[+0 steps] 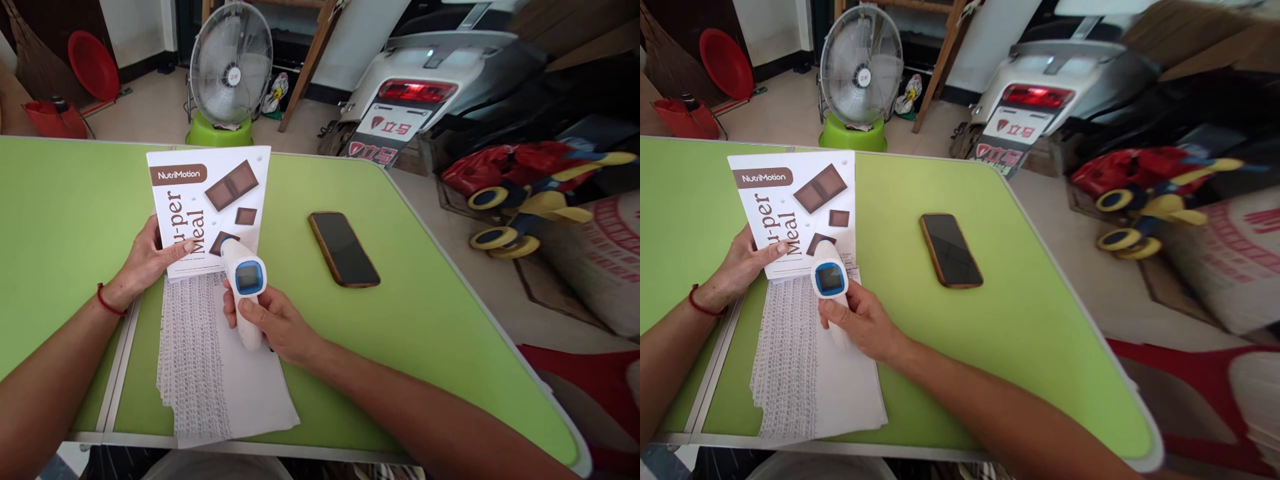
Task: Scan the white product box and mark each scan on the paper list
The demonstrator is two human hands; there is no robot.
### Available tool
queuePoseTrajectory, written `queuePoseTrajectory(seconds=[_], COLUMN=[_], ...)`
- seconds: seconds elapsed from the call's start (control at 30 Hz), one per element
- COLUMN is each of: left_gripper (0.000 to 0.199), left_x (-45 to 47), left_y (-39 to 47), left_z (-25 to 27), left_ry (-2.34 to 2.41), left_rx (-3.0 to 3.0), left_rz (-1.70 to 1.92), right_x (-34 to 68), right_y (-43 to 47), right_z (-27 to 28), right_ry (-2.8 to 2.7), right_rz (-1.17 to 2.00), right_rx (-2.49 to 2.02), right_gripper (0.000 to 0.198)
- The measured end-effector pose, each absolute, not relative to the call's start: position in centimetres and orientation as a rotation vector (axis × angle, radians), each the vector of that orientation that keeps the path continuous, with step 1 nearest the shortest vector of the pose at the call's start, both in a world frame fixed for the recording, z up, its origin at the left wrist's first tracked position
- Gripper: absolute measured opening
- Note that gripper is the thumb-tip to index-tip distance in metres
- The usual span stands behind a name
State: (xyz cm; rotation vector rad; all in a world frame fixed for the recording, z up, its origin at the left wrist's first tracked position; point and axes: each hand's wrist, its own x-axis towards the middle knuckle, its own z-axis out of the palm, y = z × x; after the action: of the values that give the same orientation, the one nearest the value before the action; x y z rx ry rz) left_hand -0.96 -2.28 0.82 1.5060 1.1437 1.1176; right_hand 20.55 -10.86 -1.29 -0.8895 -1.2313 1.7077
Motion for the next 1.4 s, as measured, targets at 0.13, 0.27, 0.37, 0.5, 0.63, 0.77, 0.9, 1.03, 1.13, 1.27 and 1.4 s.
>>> queuePoseTrajectory(seconds=[0.13,0.27,0.37,0.5,0.63,0.77,0.9,1.03,1.13,1.27,1.4], left_gripper=[0.055,0.056,0.055,0.051,0.051,0.055,0.055,0.052,0.052,0.054,0.057], left_x=[-1.0,-1.0,-1.2,-1.7,-2.3,-2.4,-1.9,-1.6,-1.5,-1.4,-1.8], left_y=[-2.3,-2.3,-2.2,-1.8,-1.5,-1.4,-1.8,-2.1,-2.1,-2.0,-1.6], left_z=[0.8,0.9,0.9,1.0,1.1,1.5,1.7,1.5,1.4,1.2,0.9], left_ry=[1.137,1.137,1.138,1.183,1.218,1.229,1.18,1.165,1.159,1.146,1.146], left_rx=[1.508,1.513,1.556,1.673,1.732,1.714,1.641,1.603,1.588,1.586,1.637], left_rz=[1.115,1.107,1.106,1.087,1.047,1.004,1.033,1.094,1.112,1.129,1.159], right_x=[20.6,20.6,20.5,20.6,20.6,20.6,20.7,20.8,20.8,20.9,21.8], right_y=[-10.9,-10.8,-10.8,-10.8,-10.8,-10.8,-10.8,-10.7,-10.7,-10.7,-10.0], right_z=[-1.3,-1.3,-1.2,-1.2,-1.3,-1.2,-1.1,-1.1,-1.1,-1.0,-0.2], right_ry=[-1.236,-1.235,-1.229,-1.216,-1.203,-1.193,-1.176,-1.167,-1.171,-1.188,-1.239], right_rz=[1.714,1.725,1.724,1.723,1.722,1.724,1.731,1.732,1.729,1.705,1.528], right_rx=[-0.878,-0.877,-0.884,-0.91,-0.925,-0.936,-0.928,-0.922,-0.918,-0.918,-1.018], right_gripper=[0.037,0.038,0.039,0.042,0.042,0.042,0.04,0.038,0.037,0.037,0.037])
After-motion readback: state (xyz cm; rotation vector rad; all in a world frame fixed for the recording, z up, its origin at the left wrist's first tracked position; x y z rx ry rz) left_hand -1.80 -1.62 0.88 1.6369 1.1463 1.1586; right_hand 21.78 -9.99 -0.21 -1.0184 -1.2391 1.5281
